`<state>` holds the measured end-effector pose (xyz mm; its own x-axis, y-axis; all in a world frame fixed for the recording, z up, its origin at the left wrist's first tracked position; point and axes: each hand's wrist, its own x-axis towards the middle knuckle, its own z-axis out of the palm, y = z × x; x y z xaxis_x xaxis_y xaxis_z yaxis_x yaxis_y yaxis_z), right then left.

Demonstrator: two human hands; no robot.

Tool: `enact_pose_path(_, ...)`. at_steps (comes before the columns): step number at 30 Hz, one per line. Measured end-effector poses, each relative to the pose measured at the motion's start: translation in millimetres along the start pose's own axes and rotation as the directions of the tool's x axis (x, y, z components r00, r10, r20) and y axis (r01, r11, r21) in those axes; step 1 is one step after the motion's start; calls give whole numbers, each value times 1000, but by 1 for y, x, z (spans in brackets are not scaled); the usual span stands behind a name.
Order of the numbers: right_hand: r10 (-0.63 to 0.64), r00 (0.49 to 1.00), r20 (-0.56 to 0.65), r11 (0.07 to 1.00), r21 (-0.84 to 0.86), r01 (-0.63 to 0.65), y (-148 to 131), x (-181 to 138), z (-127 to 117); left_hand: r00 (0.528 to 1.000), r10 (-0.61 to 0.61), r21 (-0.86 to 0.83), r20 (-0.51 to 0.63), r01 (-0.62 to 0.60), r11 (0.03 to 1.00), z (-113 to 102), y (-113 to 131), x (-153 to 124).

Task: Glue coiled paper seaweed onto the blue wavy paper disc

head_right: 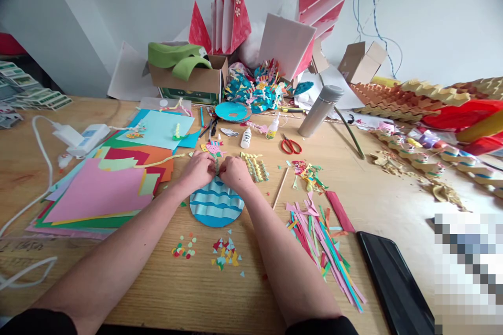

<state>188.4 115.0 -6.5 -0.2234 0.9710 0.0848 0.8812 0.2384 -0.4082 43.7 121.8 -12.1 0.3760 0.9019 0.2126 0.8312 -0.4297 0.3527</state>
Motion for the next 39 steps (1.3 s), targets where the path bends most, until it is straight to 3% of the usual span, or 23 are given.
enact_pose_path(12,35,997,62,999,34,-37,1,0,-5,1000,9,19,0,-9,1000,0,-1,0)
enact_pose_path(39,34,999,28,999,-6,-34,0,0,0,999,27,22,-19,-26,999,-3,5,-2)
